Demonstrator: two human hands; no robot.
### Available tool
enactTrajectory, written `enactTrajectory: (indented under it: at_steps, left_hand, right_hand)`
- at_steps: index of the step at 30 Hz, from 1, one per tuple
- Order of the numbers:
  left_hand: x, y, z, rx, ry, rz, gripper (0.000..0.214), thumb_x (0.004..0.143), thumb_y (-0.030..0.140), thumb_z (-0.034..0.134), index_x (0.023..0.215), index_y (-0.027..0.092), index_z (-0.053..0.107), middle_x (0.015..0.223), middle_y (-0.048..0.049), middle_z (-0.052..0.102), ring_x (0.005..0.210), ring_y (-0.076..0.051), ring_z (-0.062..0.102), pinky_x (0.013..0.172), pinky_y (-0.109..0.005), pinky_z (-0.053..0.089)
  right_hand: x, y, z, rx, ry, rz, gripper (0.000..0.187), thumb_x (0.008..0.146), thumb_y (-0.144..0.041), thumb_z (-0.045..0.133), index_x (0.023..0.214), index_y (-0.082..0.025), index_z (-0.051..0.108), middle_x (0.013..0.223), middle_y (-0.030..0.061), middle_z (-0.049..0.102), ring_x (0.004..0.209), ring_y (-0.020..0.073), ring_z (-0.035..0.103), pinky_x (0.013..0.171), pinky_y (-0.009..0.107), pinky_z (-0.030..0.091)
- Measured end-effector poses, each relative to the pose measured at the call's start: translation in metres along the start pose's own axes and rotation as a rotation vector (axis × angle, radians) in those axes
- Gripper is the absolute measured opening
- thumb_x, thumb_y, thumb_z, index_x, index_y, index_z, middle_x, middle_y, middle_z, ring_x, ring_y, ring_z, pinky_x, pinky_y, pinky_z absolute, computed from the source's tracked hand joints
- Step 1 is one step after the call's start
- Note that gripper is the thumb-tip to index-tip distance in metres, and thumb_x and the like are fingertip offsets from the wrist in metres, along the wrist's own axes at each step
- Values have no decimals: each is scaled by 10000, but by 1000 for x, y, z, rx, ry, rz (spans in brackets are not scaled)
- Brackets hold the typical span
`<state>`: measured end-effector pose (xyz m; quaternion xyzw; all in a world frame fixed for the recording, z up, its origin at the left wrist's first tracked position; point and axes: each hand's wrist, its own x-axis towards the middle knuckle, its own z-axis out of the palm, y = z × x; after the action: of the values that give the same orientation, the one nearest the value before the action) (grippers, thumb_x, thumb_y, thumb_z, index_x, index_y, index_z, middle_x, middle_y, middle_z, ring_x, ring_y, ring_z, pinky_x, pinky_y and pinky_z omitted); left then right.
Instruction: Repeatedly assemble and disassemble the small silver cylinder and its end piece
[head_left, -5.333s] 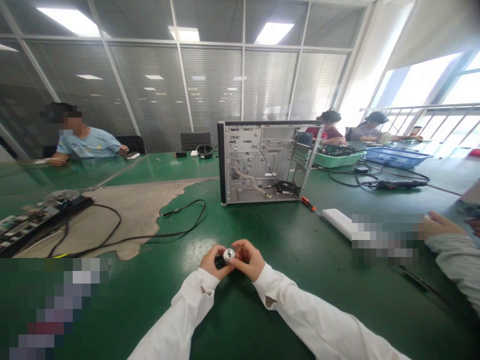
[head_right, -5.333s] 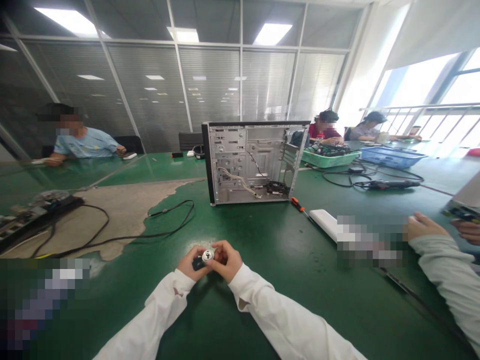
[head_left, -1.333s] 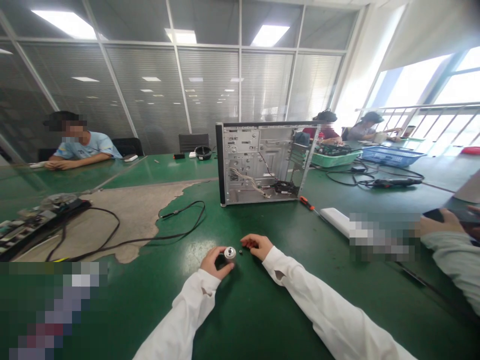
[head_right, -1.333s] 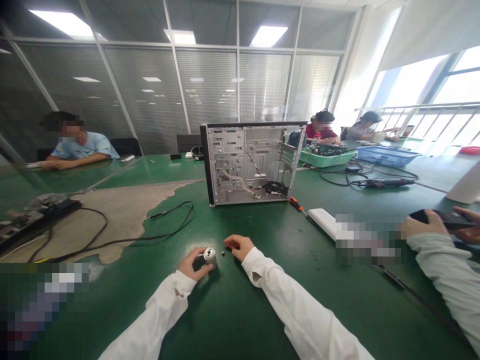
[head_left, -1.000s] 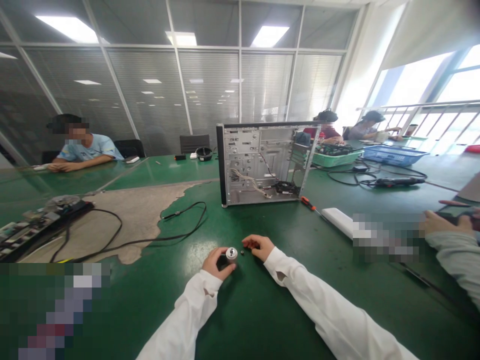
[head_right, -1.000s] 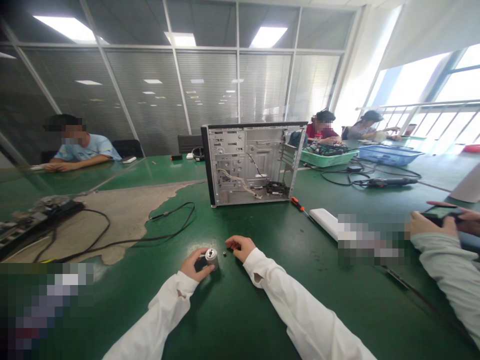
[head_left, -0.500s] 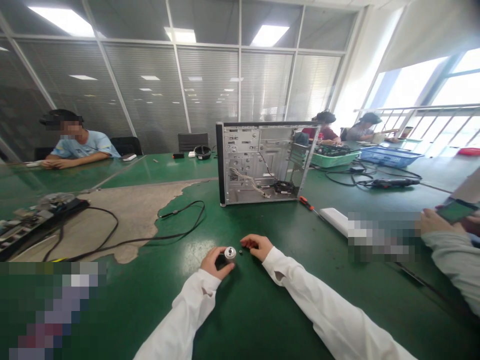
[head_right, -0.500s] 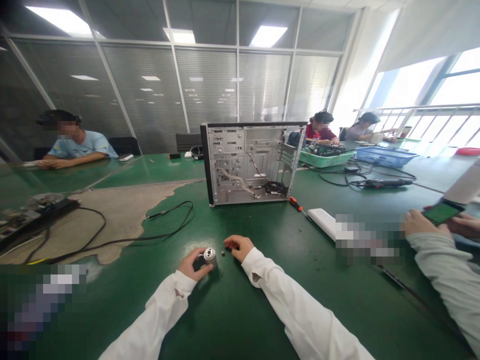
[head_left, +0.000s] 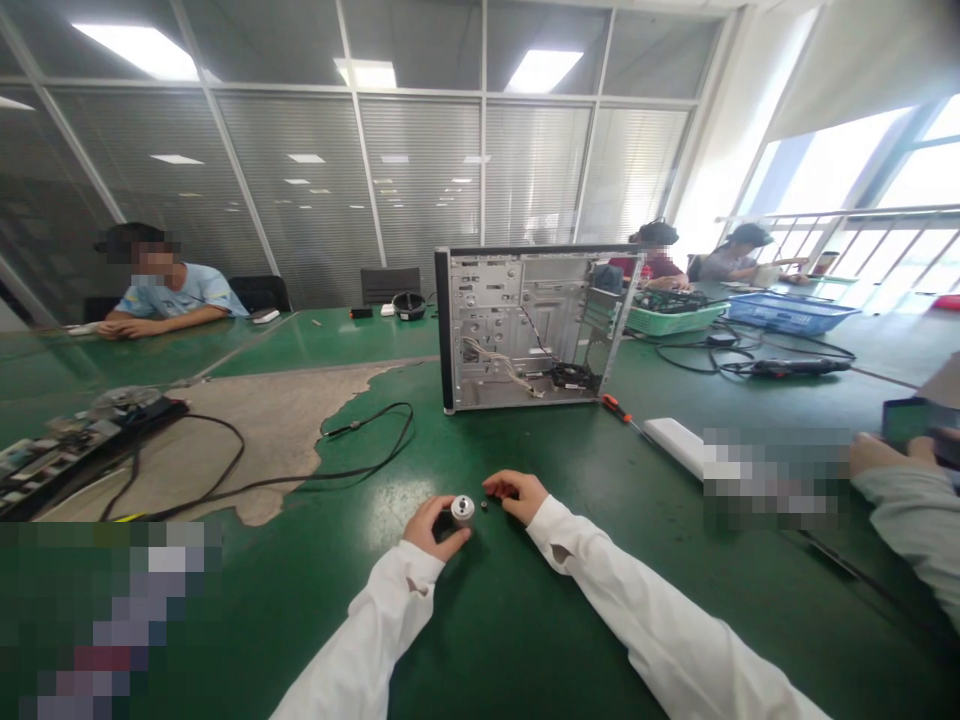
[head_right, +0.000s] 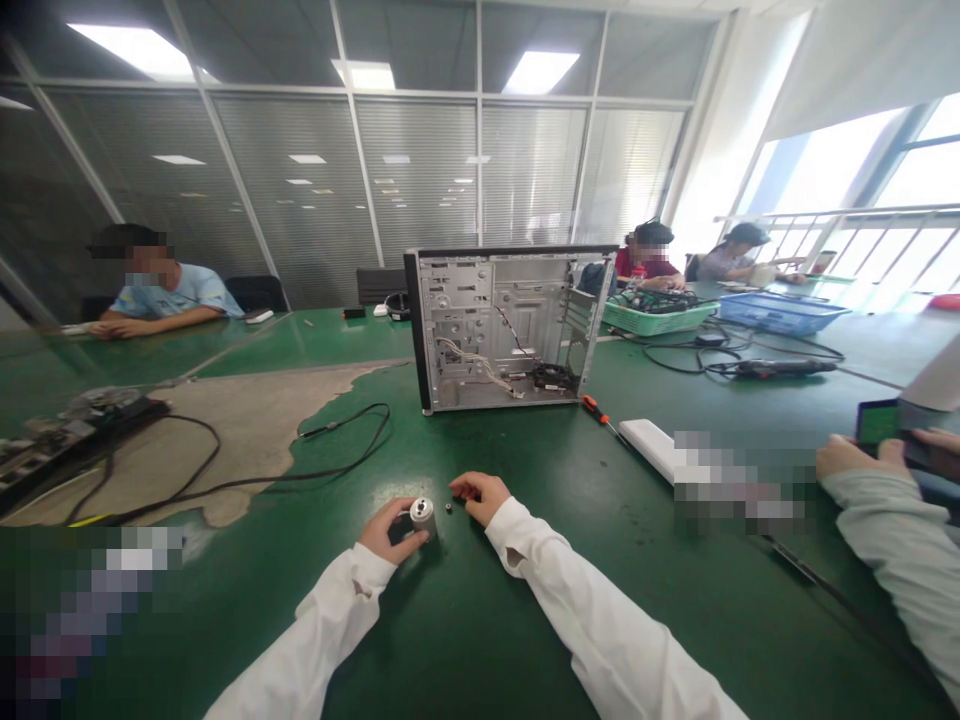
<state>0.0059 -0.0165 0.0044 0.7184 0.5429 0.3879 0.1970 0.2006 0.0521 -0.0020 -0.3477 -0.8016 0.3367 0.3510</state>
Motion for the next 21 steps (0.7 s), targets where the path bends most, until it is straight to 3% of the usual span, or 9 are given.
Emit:
enactTrajectory:
  at_steps: [6, 10, 15, 21]
  left_hand:
    - [-1, 1, 0, -14, -5, 10, 354, 575, 263, 587, 913, 192, 512, 900, -40, 566, 865, -195, 517, 728, -328, 428]
    - [0, 0, -2, 1, -24, 45, 319, 581, 262, 576, 883, 170, 530, 853, -49, 568, 816, -189, 526, 716, -329, 430]
    - [1, 1, -7, 95, -103, 143, 258, 542, 190, 558, 798, 162, 539, 815, -48, 573, 800, -191, 515, 732, -326, 417]
    - [0, 2, -5, 148, -151, 181, 334, 510, 138, 513, 840, 176, 540, 845, -45, 583, 843, -215, 498, 756, -354, 393]
  right_hand:
    - [-14, -34, 1, -142, 191, -165, 438, 593, -42, 403, 999, -179, 494, 900, 44, 530, 796, 129, 481, 698, 268, 416]
    - [-24, -66, 21, -143, 167, -248, 472, 656, -199, 495, 1117, -182, 393, 1000, 81, 479, 896, 170, 449, 758, 311, 402]
    - [-26, -75, 41, -148, 177, -191, 440, 652, -226, 531, 1078, -200, 423, 994, 74, 469, 944, 187, 429, 831, 347, 361]
    - [-34, -72, 36, -126, 159, -120, 416, 647, -219, 541, 1050, -207, 439, 951, 59, 491, 869, 171, 475, 749, 304, 417]
